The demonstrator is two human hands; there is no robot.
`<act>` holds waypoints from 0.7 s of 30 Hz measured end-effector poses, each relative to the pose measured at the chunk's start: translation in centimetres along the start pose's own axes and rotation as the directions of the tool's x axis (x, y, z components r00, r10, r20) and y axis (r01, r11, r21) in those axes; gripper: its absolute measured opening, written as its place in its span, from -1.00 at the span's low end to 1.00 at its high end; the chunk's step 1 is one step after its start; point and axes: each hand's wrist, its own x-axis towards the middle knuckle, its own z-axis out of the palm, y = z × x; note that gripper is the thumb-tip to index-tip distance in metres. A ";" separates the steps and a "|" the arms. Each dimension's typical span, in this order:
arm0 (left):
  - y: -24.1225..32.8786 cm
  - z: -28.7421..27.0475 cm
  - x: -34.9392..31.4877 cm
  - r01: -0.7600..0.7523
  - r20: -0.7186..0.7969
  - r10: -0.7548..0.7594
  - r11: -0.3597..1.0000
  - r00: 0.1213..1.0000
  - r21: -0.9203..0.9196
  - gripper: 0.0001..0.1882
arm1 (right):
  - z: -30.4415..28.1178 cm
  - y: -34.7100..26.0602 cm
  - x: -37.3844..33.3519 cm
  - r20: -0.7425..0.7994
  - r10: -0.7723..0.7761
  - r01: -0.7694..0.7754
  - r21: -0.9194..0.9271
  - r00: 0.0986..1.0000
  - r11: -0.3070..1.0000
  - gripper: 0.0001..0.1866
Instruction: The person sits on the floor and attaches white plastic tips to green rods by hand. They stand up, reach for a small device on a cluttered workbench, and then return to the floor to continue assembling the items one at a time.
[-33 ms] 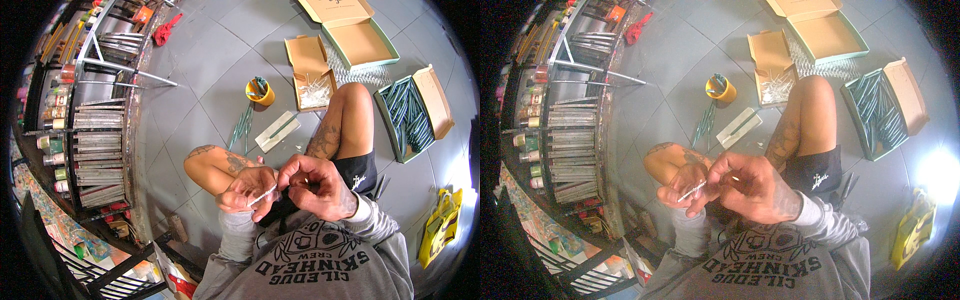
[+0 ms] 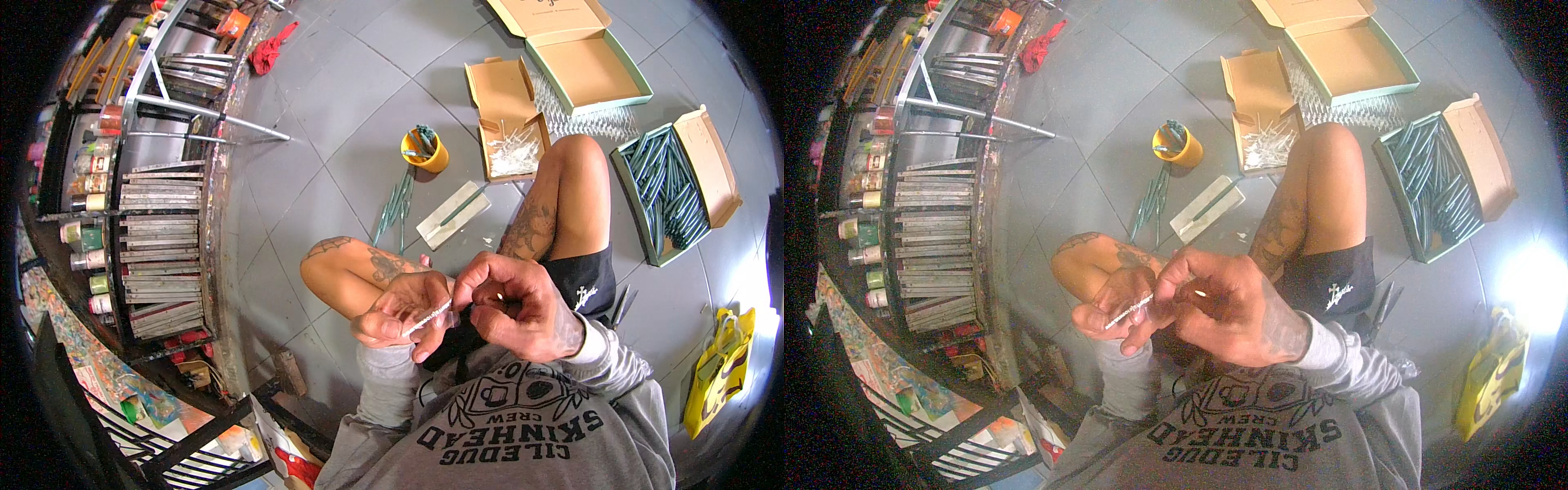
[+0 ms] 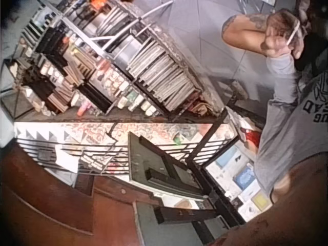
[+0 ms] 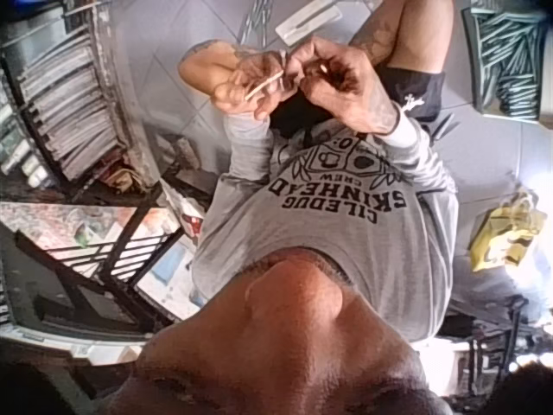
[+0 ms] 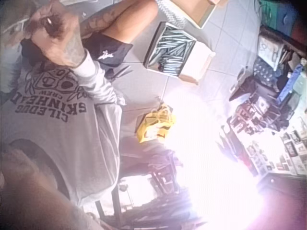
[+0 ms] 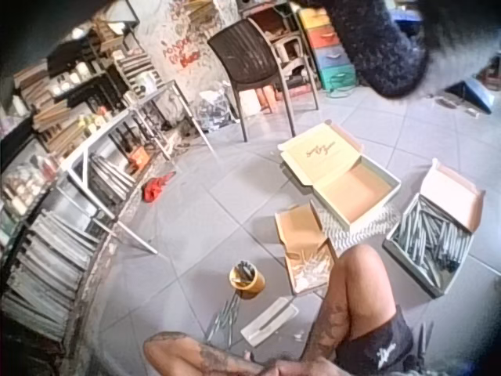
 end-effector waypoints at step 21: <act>1.1 1.1 -0.1 0.158 -0.126 -0.132 0.962 0.983 0.224 -0.51 | -0.6 -1.0 0.3 0.018 -0.022 0.027 -0.448 1.000 0.893 -0.84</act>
